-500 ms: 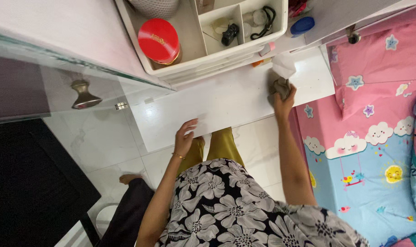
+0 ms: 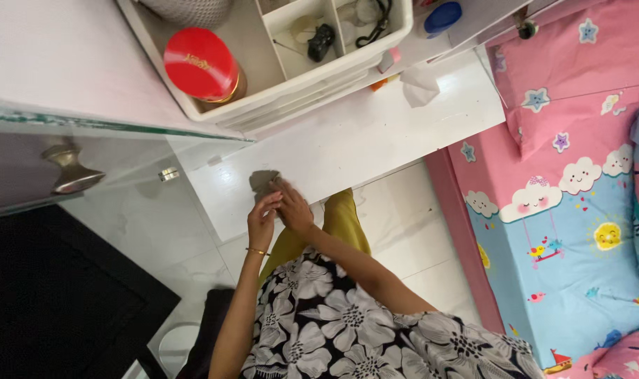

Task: The person sits on the floor and organizes items in a white drawer unit. They wipe a pink container with a cloth, place it in the drawer, and arrange several pieces of jewelry, including earrings and necklaces, into the compartments. The person then wipes the mirror on the cabinet door and places a small green box on a shelf.

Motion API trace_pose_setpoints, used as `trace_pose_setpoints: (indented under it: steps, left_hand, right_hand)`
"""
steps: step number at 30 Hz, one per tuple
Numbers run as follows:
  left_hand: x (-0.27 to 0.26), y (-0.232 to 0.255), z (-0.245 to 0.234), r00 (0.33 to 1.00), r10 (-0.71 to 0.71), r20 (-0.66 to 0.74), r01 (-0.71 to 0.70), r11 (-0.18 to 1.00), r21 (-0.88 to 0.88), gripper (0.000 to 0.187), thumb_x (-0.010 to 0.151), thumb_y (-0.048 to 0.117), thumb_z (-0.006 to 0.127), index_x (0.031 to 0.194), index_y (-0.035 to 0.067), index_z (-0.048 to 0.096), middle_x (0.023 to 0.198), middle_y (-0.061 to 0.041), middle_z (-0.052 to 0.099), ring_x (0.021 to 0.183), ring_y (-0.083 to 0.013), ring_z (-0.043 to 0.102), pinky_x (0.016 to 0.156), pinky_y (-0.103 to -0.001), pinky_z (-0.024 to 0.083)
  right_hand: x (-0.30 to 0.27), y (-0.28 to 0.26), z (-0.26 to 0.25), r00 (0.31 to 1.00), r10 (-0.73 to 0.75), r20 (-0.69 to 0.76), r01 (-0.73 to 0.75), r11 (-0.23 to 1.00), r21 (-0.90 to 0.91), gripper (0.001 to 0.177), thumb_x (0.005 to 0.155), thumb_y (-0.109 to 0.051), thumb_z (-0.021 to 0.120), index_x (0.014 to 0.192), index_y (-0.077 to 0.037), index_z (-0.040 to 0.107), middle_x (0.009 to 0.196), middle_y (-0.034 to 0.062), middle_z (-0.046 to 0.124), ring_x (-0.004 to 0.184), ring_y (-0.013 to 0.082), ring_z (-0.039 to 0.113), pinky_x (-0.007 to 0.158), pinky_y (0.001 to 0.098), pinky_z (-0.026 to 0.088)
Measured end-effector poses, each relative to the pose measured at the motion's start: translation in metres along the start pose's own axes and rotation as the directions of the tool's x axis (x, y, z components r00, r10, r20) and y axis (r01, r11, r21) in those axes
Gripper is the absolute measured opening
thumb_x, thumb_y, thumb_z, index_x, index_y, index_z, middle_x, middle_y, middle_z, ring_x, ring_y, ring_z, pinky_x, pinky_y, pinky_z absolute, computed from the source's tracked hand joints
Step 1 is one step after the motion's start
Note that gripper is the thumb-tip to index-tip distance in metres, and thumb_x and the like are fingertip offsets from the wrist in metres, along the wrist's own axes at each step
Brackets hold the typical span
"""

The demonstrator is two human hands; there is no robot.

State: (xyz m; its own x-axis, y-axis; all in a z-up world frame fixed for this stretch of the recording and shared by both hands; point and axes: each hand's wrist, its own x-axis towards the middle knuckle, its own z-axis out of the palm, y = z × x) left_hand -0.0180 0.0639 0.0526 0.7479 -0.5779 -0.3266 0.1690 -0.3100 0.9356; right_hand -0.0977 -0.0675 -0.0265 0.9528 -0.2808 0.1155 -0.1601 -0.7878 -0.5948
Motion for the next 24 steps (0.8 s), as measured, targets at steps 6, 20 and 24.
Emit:
trace_pose_setpoints:
  steps: [6,20,24]
  left_hand:
    - [0.013,0.01,0.028,0.996,-0.075,0.047,0.073,0.997,0.03,0.05,0.099,-0.015,0.053,0.139,0.007,0.072,0.136,-0.005,0.078,0.112,-0.016,0.076,0.092,-0.028,0.064]
    - [0.01,0.025,0.076,0.991,-0.087,0.106,0.075,0.991,0.114,0.046,0.1,-0.012,0.052,0.133,0.009,0.075,0.13,-0.003,0.082,0.107,-0.0159,0.078,0.083,-0.029,0.063]
    - [0.016,0.036,0.083,0.993,-0.018,0.118,0.001,0.99,0.143,0.046,0.099,-0.012,0.053,0.134,0.01,0.075,0.129,-0.004,0.082,0.106,-0.0156,0.077,0.084,-0.03,0.063]
  right_hand:
    - [0.001,0.101,-0.064,0.996,0.087,0.01,-0.083,0.906,0.415,0.046,0.107,-0.027,0.056,0.15,-0.011,0.064,0.166,0.0135,0.056,0.156,0.0354,0.049,0.13,0.0476,0.04]
    - [-0.066,0.165,-0.146,0.807,0.583,-0.092,-0.572,0.733,-0.369,0.098,0.082,0.022,0.062,0.168,-0.023,0.05,0.175,0.0188,0.039,0.14,0.0515,0.049,0.104,0.0524,0.06]
    - [-0.044,0.205,-0.164,0.783,0.604,-0.146,-0.597,0.666,-0.447,0.108,0.083,0.019,0.062,0.176,-0.029,0.037,0.174,0.0159,0.039,0.137,0.048,0.051,0.1,0.0525,0.061]
